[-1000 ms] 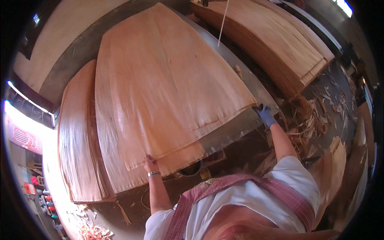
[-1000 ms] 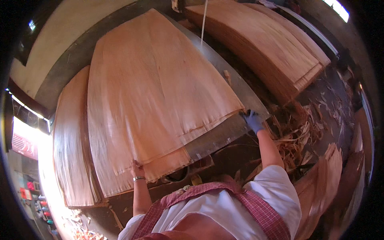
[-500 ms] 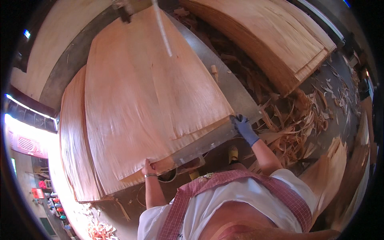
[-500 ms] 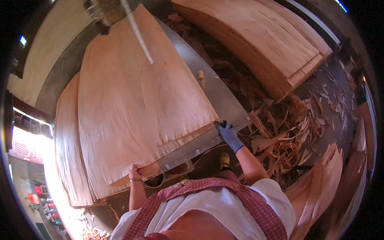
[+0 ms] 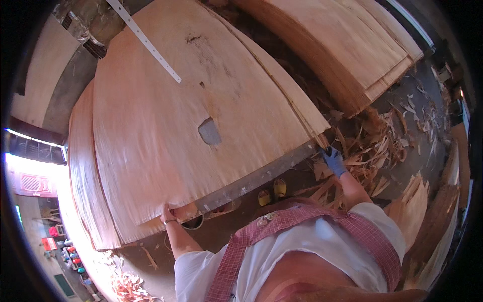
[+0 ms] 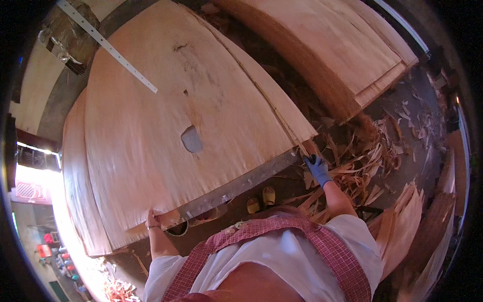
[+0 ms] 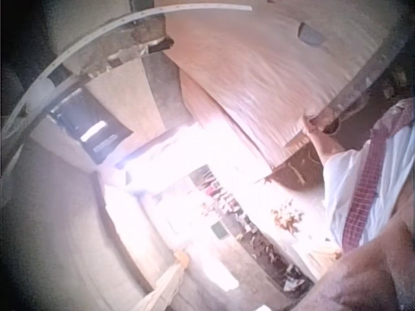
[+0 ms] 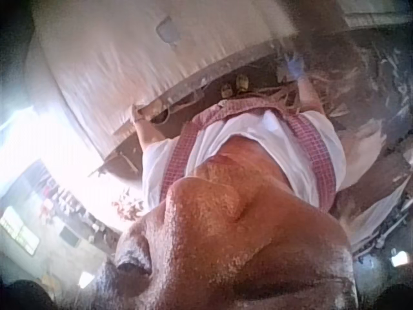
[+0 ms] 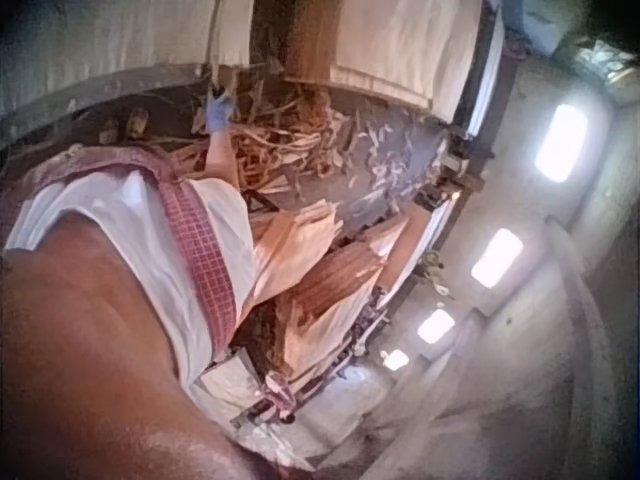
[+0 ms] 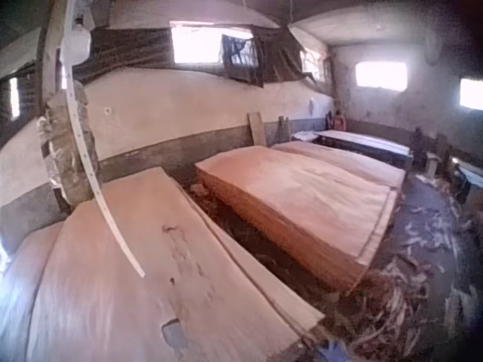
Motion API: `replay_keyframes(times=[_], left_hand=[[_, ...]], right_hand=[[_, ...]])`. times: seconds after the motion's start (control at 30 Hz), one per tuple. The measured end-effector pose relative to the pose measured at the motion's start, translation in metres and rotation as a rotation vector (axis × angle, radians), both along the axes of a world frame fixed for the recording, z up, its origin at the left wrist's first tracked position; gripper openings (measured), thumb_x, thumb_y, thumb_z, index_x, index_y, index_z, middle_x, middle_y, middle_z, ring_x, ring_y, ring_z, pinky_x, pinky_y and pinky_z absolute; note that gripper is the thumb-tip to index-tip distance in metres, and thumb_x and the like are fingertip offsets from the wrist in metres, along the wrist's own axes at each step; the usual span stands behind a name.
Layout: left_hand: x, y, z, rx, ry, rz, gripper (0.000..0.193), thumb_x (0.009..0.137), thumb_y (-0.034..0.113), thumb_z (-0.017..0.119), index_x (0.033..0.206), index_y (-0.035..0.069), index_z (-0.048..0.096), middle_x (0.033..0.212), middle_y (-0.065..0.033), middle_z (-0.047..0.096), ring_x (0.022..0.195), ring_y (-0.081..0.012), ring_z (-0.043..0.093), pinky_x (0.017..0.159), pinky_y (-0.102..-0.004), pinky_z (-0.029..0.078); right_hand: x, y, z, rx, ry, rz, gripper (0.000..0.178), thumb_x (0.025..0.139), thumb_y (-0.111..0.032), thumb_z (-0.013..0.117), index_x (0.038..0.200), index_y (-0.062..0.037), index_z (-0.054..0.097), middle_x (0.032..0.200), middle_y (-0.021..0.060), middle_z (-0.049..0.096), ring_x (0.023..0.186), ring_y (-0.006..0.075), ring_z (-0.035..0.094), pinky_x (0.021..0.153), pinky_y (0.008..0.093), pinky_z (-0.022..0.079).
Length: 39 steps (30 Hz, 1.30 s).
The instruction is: The person repairs holes and defects in thin wood veneer sheets by cutting patches from scrap strips and securing them with tape.
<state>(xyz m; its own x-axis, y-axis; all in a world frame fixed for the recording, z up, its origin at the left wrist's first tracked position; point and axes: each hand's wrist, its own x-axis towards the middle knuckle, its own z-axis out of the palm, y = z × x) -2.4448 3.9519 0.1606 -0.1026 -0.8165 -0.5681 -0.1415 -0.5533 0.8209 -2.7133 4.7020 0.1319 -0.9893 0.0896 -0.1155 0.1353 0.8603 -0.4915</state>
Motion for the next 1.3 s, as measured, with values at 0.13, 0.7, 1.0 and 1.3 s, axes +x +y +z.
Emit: replay_keyframes(times=[0.13,0.7,1.0,1.3], left_hand=[[0.020,0.013,0.004,0.093,0.050,0.168,0.031,0.082,0.030,0.071,0.086,0.003,0.056,0.068,-0.0069,0.059,0.054,-0.0210,0.058,0.040,-0.0338,0.044],[-0.354,0.410,0.078,-1.091,-1.112,-1.078,0.058,0.084,0.040,0.059,0.135,0.014,0.048,0.143,-0.0121,0.044,0.125,-0.0311,0.046,0.101,-0.0518,0.033],[-0.362,0.414,0.092,-0.860,-0.993,-1.022,0.050,0.086,0.036,0.059,0.131,0.016,0.053,0.142,-0.0115,0.046,0.130,-0.0308,0.043,0.101,-0.0491,0.037],[-0.460,0.391,0.125,-0.288,-1.329,-0.977,0.043,0.086,0.035,0.059,0.123,0.013,0.058,0.133,-0.0122,0.053,0.124,-0.0301,0.048,0.100,-0.0489,0.037]], right_hand=[[0.036,0.009,0.015,-0.175,0.012,-0.024,0.034,0.085,-0.033,0.068,0.076,-0.0026,0.058,0.061,0.0117,0.056,0.056,0.0261,0.056,0.055,0.0385,0.044],[-0.289,0.198,0.031,0.060,0.316,-0.012,0.030,0.090,-0.034,0.061,0.100,-0.0059,0.062,0.093,0.0163,0.067,0.083,0.0352,0.065,0.070,0.0426,0.051],[-0.518,0.268,0.120,0.665,0.280,-0.010,0.038,0.093,-0.037,0.052,0.120,-0.0111,0.055,0.113,0.0184,0.058,0.095,0.0367,0.060,0.073,0.0487,0.051],[-0.670,0.100,0.042,0.452,-0.002,0.580,0.030,0.094,-0.033,0.048,0.107,-0.0080,0.058,0.098,0.0207,0.061,0.095,0.0388,0.058,0.082,0.0488,0.047]])
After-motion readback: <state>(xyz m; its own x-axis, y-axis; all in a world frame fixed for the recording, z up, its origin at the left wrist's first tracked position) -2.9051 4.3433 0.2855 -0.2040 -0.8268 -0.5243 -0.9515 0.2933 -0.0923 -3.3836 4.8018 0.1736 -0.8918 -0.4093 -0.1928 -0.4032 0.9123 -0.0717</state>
